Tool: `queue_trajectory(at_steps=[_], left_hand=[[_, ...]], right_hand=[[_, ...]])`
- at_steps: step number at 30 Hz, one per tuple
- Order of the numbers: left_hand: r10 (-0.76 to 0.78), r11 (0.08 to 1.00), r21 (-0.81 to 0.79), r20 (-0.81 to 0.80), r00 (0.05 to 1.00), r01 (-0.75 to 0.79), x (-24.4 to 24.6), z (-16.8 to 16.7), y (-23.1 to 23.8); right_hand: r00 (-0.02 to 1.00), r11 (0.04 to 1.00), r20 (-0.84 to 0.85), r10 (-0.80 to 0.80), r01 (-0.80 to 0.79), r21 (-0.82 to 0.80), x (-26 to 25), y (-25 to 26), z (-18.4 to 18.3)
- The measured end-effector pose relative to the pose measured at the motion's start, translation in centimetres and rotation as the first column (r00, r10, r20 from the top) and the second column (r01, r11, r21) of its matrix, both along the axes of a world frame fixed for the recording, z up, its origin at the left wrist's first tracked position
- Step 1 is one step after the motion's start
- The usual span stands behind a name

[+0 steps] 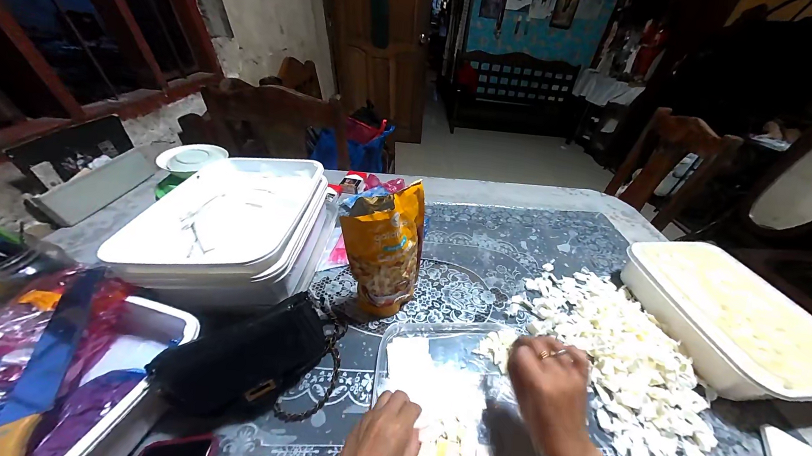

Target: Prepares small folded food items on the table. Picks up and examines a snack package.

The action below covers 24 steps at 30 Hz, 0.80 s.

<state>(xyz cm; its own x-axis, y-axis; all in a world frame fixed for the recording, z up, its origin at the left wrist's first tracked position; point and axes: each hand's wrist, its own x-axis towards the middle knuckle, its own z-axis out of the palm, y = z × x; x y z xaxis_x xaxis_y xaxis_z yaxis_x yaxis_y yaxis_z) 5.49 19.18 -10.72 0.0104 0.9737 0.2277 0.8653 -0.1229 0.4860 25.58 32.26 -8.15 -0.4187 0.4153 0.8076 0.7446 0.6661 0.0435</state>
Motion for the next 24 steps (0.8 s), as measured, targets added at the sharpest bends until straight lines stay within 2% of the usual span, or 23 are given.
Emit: queue_trajectory(at_steps=[2, 4, 6, 7, 8, 11, 14, 17, 18, 19, 20, 22, 24], left_hand=[[0.010, 1.000, 0.025, -0.039, 0.999, -0.009, 0.2, -0.1, -0.1], [0.008, 0.999, 0.037, -0.038, 0.999, -0.007, 0.4, -0.2, 0.0], [0.004, 0.996, 0.091, -0.042, 0.999, 0.000, 0.5, -0.7, 0.1], [0.003, 0.994, 0.109, -0.045, 0.999, 0.002, 0.6, -0.8, 0.2], [0.005, 0.993, 0.118, -0.051, 0.999, 0.001, 0.7, -0.9, 0.2], [0.007, 0.993, 0.121, -0.069, 0.998, 0.001, 0.8, -1.1, 0.2], [0.003, 0.975, 0.224, -0.089, 0.996, 0.017, 0.7, -1.9, 0.4], [-0.004, 0.969, 0.247, -0.082, 0.997, 0.024, 0.6, -2.1, 0.6], [-0.007, 0.968, 0.249, -0.078, 0.997, 0.026, 0.6, -2.1, 0.6], [-0.011, 0.967, 0.253, -0.078, 0.997, 0.030, 0.5, -2.1, 0.6], [-0.015, 0.965, 0.259, -0.076, 0.997, 0.035, 0.5, -2.1, 0.5], [-0.024, 0.961, 0.273, -0.058, 0.998, 0.039, 0.2, -2.1, 0.5], [-0.031, 0.983, 0.180, 0.046, 0.998, 0.022, -0.1, -1.3, 0.3]], right_hand=[[0.996, 0.986, 0.001, -0.085, 0.084, -0.147, 1.3, 1.5, 0.7], [1.000, 0.921, 0.020, -0.018, 0.024, -0.388, 1.6, 1.2, 1.0], [0.989, 0.742, 0.063, 0.132, -0.056, -0.668, 1.0, 0.1, 1.2], [0.976, 0.649, 0.090, 0.198, -0.062, -0.758, 0.4, -0.5, 1.1], [0.964, 0.595, 0.110, 0.244, -0.059, -0.801, -0.1, -0.9, 0.7], [0.943, 0.542, 0.155, 0.294, -0.031, -0.840, -1.2, -1.8, -0.3], [0.947, 0.427, 0.117, 0.300, -0.023, -0.904, -1.7, -2.0, 0.1], [0.958, 0.353, 0.076, 0.277, -0.028, -0.935, -1.7, -2.3, 0.7], [0.961, 0.366, 0.056, 0.270, -0.049, -0.929, -1.7, -2.5, 0.9], [0.965, 0.419, 0.023, 0.263, -0.092, -0.903, -1.5, -2.6, 0.9], [0.965, 0.512, -0.022, 0.262, -0.158, -0.845, -1.3, -2.7, 0.6], [0.950, 0.709, -0.115, 0.289, -0.294, -0.641, -1.0, -2.3, -0.3], [0.936, 0.819, -0.149, 0.320, -0.352, -0.452, -0.9, -1.7, -0.7]])
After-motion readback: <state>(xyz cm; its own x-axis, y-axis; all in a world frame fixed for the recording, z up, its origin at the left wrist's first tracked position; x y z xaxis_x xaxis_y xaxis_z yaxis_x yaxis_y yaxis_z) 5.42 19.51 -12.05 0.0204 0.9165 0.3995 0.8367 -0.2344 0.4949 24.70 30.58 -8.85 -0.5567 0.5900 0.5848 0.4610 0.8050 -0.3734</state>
